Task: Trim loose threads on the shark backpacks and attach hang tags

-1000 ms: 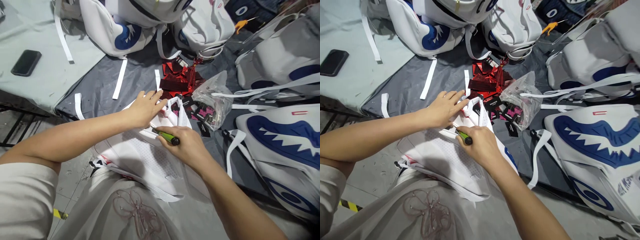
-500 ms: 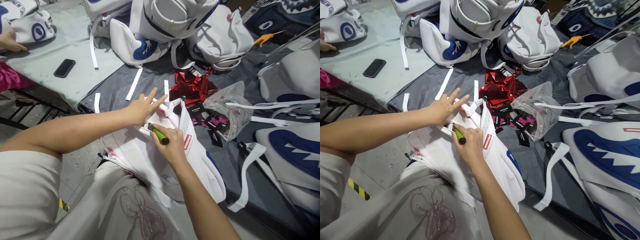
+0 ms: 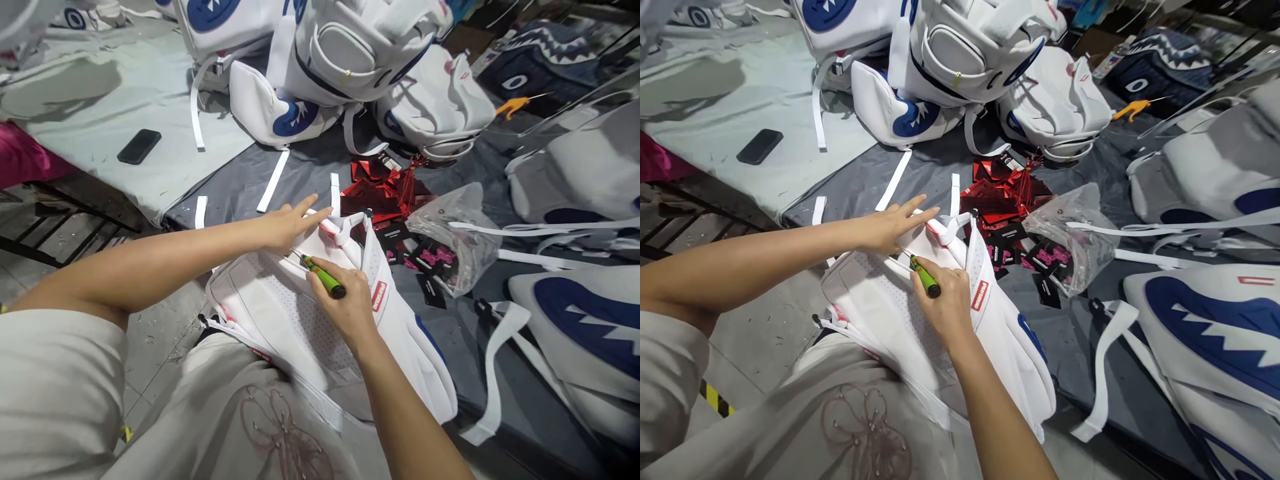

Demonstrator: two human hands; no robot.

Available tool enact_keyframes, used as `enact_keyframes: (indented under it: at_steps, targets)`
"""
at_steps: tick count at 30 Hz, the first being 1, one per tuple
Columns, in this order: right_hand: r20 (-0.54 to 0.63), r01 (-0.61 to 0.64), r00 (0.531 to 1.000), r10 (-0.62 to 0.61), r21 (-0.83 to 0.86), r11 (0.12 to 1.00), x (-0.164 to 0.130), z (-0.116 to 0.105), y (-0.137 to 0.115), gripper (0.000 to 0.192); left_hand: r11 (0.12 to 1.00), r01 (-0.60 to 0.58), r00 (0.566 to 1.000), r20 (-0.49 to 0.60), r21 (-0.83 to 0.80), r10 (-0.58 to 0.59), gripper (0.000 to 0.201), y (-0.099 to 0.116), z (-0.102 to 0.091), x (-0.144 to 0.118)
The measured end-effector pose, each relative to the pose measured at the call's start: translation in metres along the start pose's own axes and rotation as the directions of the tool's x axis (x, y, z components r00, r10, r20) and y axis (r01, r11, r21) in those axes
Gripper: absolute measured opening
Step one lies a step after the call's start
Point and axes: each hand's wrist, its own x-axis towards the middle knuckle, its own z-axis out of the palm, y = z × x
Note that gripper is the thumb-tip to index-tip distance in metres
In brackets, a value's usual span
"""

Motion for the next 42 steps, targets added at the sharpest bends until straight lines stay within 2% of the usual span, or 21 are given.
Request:
enact_keyframes:
  at_steps: [4,8,10,13,16,21,27,32,37,39,42]
  targets:
    - [-0.008,-0.001,1.0,0.002,0.034,0.999,0.001,-0.003,-0.004,0.028,0.999,-0.015,1.0,-0.003,-0.036,0.015,0.106,-0.007,0.003,0.003]
    - [0.07,-0.005,0.998,0.001,0.061,0.998,0.008,0.002,-0.006,0.029,1.0,-0.002,0.999,-0.038,-0.027,0.001,0.103,-0.008,0.008,0.007]
    - [0.078,0.015,0.997,-0.015,0.001,1.0,0.01,0.005,-0.004,0.029,0.999,0.018,0.998,-0.056,-0.04,-0.021,0.101,-0.007,0.011,0.009]
    - [0.03,0.053,0.998,-0.05,-0.119,0.991,0.008,0.008,0.0,0.03,0.997,0.048,0.996,-0.069,-0.057,-0.052,0.099,-0.006,0.015,0.013]
    - [0.006,0.044,0.999,-0.043,-0.147,0.988,0.005,0.008,0.003,0.029,0.998,0.043,0.996,-0.073,-0.051,-0.047,0.097,-0.006,0.017,0.017]
    - [-0.006,0.011,1.0,-0.011,-0.096,0.995,0.005,0.007,0.004,0.028,0.998,0.049,0.997,-0.051,-0.036,-0.051,0.103,-0.007,0.018,0.021]
    - [0.034,-0.031,0.999,0.028,0.07,0.997,0.014,0.014,-0.006,0.028,0.998,0.028,0.999,-0.03,-0.055,-0.029,0.101,-0.006,0.015,0.02]
    - [-0.057,-0.022,0.998,0.02,-0.04,0.999,0.015,0.02,-0.007,0.028,0.996,0.012,0.999,0.053,-0.088,-0.007,0.104,-0.007,0.008,0.02]
    - [-0.038,-0.031,0.999,0.03,-0.014,0.999,0.014,0.02,-0.01,0.028,0.993,0.005,0.996,0.086,-0.117,0.006,0.106,-0.008,0.005,0.021]
    - [-0.06,-0.045,0.997,0.042,-0.049,0.998,0.014,0.02,-0.011,0.027,0.993,0.004,0.997,0.083,-0.122,0.006,0.106,-0.008,0.006,0.021]
    - [-0.029,-0.05,0.998,0.05,0.0,0.999,0.016,0.021,-0.012,0.029,0.992,0.001,0.998,0.064,-0.127,0.007,0.104,-0.008,0.006,0.02]
